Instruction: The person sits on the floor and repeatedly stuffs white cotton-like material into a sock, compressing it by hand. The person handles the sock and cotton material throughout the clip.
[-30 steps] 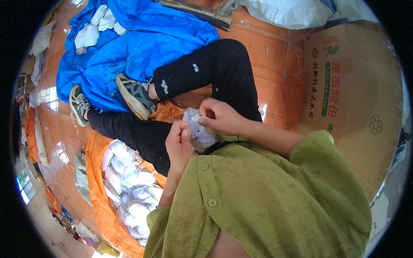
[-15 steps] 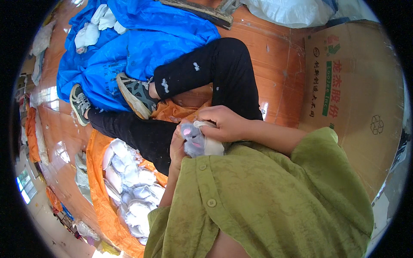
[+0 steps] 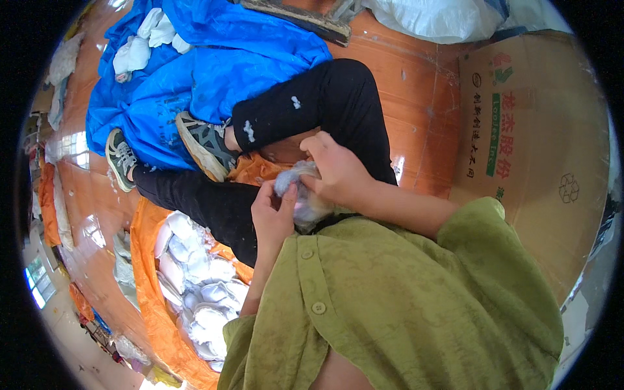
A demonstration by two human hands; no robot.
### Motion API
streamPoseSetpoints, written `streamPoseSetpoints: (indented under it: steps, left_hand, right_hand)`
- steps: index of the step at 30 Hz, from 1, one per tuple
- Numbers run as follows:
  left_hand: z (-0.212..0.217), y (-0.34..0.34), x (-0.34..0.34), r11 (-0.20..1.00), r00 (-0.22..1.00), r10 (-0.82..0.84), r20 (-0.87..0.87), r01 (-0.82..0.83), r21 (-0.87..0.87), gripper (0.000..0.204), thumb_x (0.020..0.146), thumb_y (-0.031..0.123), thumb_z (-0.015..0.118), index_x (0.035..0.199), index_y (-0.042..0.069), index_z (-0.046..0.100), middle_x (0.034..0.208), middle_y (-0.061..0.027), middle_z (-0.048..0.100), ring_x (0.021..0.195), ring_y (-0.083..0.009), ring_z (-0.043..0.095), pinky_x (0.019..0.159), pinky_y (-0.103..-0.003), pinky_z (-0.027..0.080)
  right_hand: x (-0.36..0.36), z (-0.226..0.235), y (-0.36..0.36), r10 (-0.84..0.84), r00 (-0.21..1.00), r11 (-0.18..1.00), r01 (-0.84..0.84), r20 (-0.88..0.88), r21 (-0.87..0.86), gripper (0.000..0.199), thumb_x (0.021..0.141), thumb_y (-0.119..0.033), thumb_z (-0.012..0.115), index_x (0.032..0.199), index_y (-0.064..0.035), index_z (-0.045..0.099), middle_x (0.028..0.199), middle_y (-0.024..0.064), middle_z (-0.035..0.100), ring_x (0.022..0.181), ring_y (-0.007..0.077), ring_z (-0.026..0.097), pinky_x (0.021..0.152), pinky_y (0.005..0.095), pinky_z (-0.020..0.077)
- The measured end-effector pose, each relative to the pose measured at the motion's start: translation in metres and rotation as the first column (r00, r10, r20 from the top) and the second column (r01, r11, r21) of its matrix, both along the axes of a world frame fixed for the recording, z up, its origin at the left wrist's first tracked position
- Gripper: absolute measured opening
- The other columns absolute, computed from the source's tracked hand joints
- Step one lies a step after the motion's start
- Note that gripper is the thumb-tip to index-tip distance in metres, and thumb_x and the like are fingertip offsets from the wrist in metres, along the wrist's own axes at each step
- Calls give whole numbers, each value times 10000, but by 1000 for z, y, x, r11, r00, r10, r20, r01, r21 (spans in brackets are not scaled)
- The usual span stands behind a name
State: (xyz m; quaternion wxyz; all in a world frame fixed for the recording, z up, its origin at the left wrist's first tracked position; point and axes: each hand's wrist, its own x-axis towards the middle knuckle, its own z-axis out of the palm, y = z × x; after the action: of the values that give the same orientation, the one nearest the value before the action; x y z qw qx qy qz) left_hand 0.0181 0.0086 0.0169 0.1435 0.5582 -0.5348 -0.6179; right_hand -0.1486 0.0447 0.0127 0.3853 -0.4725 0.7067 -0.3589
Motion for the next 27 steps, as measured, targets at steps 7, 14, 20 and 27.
streamPoseSetpoints:
  steps: [7, 14, 20, 27]
  left_hand:
    - [-15, 9, -9, 954, 989, -107, 102, 131, -269, 202, 856, 124, 632, 976, -32, 587, 857, -168, 619, 759, -287, 616, 680, -335, 482]
    - [-8, -13, -6, 952, 982, -186, 17, 184, -246, 151, 883, 99, 601, 944, -38, 590, 802, -145, 612, 686, -204, 578, 642, -309, 464]
    - [-23, -24, 3, 977, 976, -160, -147, 178, 116, 142, 867, 81, 601, 970, -17, 613, 791, -118, 612, 707, -151, 575, 651, -280, 470]
    - [-10, -7, -5, 892, 956, -240, 168, 285, -350, 320, 769, 102, 685, 1060, 4, 595, 895, -160, 641, 810, -324, 638, 755, -329, 496]
  right_hand:
    - [-1, -28, 15, 130, 991, 990, -130, -3, -63, 259, 784, -46, 647, 1035, -1, 596, 960, 125, 524, 868, 289, 581, 761, 336, 485]
    - [5, -38, 18, 194, 981, 975, -190, 22, -117, 101, 839, -31, 575, 931, 9, 587, 877, 136, 520, 798, 297, 557, 691, 366, 455]
    - [3, -40, 27, 209, 952, 977, -197, 224, -76, 110, 885, -76, 552, 850, 26, 577, 782, 135, 514, 725, 277, 539, 656, 345, 431]
    - [9, -36, 23, 121, 967, 991, -105, 223, -83, 152, 882, -120, 572, 869, 31, 570, 807, 184, 548, 766, 360, 552, 667, 394, 435]
